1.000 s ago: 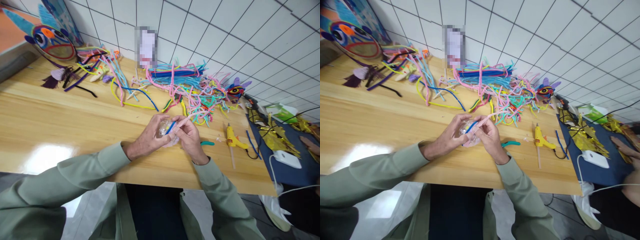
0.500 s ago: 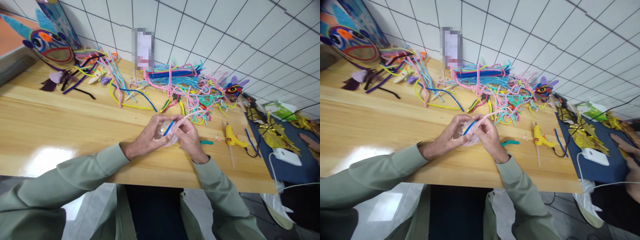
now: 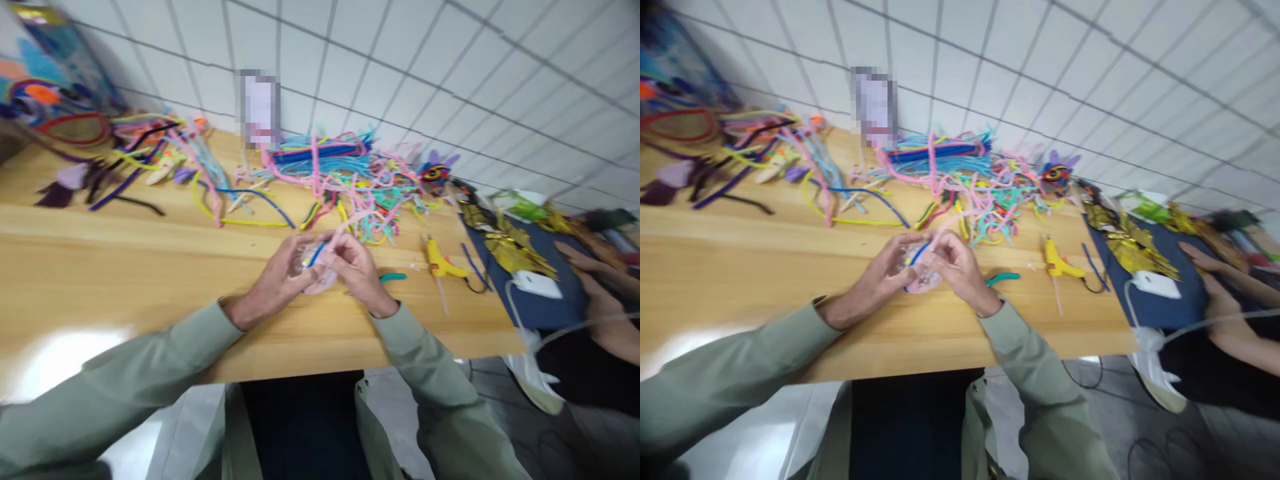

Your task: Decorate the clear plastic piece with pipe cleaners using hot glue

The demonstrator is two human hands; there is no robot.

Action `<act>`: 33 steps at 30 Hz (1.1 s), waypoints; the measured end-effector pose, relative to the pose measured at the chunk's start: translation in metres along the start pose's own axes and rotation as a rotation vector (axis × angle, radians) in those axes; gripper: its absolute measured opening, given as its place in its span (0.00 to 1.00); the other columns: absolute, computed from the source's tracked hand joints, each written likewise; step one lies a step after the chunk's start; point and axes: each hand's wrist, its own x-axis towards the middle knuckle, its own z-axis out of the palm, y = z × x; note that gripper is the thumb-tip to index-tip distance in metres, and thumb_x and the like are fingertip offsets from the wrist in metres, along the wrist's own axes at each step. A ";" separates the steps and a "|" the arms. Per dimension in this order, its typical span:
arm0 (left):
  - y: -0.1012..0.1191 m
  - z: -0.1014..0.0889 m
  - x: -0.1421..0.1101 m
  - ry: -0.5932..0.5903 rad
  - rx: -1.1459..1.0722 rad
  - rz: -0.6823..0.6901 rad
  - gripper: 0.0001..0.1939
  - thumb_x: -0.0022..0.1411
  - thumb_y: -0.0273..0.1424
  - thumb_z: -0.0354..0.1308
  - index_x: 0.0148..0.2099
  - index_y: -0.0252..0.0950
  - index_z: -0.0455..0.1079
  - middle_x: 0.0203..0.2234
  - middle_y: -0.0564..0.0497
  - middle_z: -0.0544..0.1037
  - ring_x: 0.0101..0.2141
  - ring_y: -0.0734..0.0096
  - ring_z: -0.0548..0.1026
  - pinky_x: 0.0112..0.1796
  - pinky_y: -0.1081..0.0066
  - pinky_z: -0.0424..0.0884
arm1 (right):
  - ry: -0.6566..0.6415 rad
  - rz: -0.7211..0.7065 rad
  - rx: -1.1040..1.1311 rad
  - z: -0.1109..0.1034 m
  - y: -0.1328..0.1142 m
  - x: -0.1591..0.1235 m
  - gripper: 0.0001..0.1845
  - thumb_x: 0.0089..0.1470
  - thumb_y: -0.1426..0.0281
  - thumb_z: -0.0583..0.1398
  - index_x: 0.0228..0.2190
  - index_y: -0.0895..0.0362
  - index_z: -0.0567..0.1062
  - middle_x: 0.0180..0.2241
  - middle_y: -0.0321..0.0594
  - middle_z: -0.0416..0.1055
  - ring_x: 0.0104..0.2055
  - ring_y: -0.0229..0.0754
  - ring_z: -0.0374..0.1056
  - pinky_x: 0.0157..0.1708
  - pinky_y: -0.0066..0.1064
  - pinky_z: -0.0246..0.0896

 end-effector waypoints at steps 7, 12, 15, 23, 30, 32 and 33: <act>-0.005 -0.007 0.000 0.094 0.185 0.003 0.28 0.70 0.47 0.63 0.67 0.43 0.66 0.61 0.44 0.75 0.62 0.46 0.74 0.66 0.45 0.70 | 0.264 -0.166 -0.542 -0.099 -0.025 -0.048 0.18 0.67 0.55 0.65 0.54 0.48 0.78 0.57 0.43 0.79 0.62 0.49 0.72 0.67 0.46 0.65; -0.008 -0.003 -0.001 0.015 0.244 0.065 0.29 0.70 0.46 0.63 0.67 0.41 0.64 0.63 0.42 0.73 0.64 0.45 0.73 0.66 0.43 0.70 | 0.572 -0.009 -1.271 -0.236 -0.027 -0.095 0.19 0.62 0.71 0.58 0.53 0.56 0.80 0.56 0.55 0.80 0.62 0.58 0.73 0.67 0.56 0.64; -0.009 -0.001 0.000 0.014 0.285 0.120 0.28 0.70 0.44 0.64 0.67 0.40 0.64 0.63 0.41 0.72 0.66 0.46 0.72 0.69 0.43 0.67 | 0.511 0.088 -1.338 -0.273 -0.011 -0.105 0.22 0.55 0.76 0.58 0.50 0.60 0.82 0.52 0.59 0.83 0.58 0.58 0.76 0.64 0.51 0.66; -0.002 0.001 0.001 -0.050 0.290 0.173 0.27 0.71 0.42 0.62 0.67 0.38 0.63 0.63 0.40 0.72 0.65 0.53 0.72 0.67 0.53 0.70 | 0.377 0.147 -1.422 -0.276 0.019 -0.096 0.24 0.57 0.74 0.57 0.53 0.63 0.82 0.48 0.61 0.83 0.53 0.61 0.76 0.60 0.52 0.67; -0.009 0.003 0.002 0.057 0.220 0.173 0.29 0.69 0.42 0.65 0.66 0.38 0.64 0.62 0.39 0.72 0.63 0.52 0.73 0.64 0.51 0.72 | 0.369 0.097 -1.368 -0.250 -0.003 -0.076 0.22 0.57 0.69 0.59 0.51 0.62 0.82 0.43 0.59 0.82 0.48 0.63 0.77 0.51 0.54 0.72; -0.010 0.004 0.003 0.082 0.177 0.164 0.30 0.70 0.42 0.65 0.67 0.38 0.63 0.63 0.39 0.72 0.64 0.53 0.72 0.64 0.53 0.72 | 0.394 0.052 -1.287 -0.225 -0.013 -0.075 0.21 0.62 0.63 0.59 0.52 0.58 0.80 0.47 0.55 0.82 0.49 0.60 0.78 0.50 0.50 0.74; -0.011 0.005 0.003 0.094 0.157 0.153 0.30 0.70 0.43 0.64 0.67 0.38 0.63 0.63 0.39 0.72 0.64 0.53 0.72 0.65 0.53 0.71 | 0.401 0.034 -1.229 -0.209 -0.018 -0.074 0.19 0.65 0.59 0.60 0.52 0.55 0.80 0.46 0.51 0.82 0.46 0.57 0.78 0.46 0.47 0.75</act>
